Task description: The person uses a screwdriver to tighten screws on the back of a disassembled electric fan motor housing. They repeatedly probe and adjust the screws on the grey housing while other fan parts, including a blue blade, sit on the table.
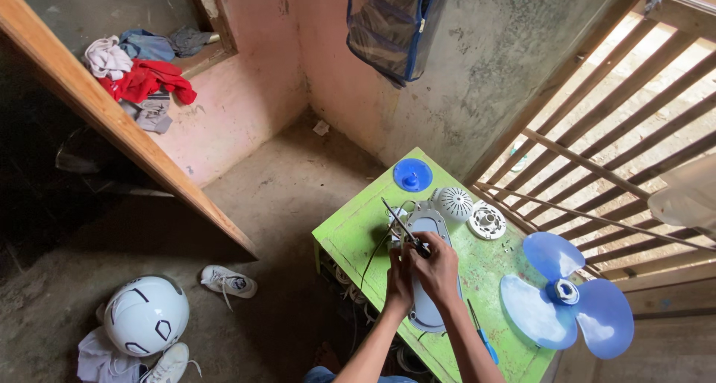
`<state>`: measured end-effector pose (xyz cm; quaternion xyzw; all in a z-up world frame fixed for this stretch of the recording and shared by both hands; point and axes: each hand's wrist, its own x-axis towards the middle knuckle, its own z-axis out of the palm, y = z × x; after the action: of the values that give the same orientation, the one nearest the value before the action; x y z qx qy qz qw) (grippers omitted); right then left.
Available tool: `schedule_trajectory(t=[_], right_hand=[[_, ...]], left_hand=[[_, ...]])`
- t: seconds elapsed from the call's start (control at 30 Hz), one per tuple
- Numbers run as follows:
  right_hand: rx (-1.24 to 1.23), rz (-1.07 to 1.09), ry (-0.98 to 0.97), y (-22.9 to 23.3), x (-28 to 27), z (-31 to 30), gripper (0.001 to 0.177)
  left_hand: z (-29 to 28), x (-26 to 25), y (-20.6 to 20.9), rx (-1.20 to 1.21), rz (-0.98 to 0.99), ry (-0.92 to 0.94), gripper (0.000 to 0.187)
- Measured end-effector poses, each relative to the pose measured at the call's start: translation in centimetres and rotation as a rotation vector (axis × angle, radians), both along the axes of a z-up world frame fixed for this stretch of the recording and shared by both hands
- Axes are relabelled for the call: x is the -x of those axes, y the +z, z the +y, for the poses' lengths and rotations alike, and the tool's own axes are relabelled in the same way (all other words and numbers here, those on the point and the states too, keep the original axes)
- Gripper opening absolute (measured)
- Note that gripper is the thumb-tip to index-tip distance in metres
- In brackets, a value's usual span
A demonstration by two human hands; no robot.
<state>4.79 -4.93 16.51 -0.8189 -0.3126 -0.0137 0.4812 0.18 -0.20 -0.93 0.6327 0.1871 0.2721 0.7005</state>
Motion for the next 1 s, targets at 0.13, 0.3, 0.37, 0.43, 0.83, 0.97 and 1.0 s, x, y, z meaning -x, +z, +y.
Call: schedule_trajectory(t=[0.13, 0.3, 0.37, 0.43, 0.83, 0.97, 1.0], right_hand=[[0.036, 0.094, -0.074, -1.5, -0.4, 0.4, 0.019], [0.094, 0.057, -0.187, -2.4, -0.7, 0.0, 0.020], [0.162, 0.092, -0.239, -2.1, -0.1, 0.8, 0.023], [-0.004, 0.039, -0.143, -1.3, 0.0, 0.9, 0.027], [0.108, 0.079, -0.166, -1.2, 0.1, 0.2, 0.023], [0.069, 0.240, -0.161, -1.8, 0.0, 0.1, 0.027], [0.026, 0.256, -0.138, -1.9, -0.2, 0.0, 0.030]], left_hand=[[0.7, 0.2, -1.5, -0.179, 0.018, 0.020, 0.047], [0.2, -1.0, -4.1, -0.134, 0.067, 0.047, 0.050], [1.0, -0.5, -4.6, -0.159, 0.060, 0.051, 0.052], [1.6, -0.7, -4.2, -0.254, -0.006, 0.076, 0.053], [1.2, 0.5, 1.3, -0.060, -0.020, -0.002, 0.053], [1.1, 0.5, 0.7, -0.125, 0.018, 0.019, 0.059], [1.2, 0.5, 0.8, -0.147, 0.048, 0.022, 0.061]])
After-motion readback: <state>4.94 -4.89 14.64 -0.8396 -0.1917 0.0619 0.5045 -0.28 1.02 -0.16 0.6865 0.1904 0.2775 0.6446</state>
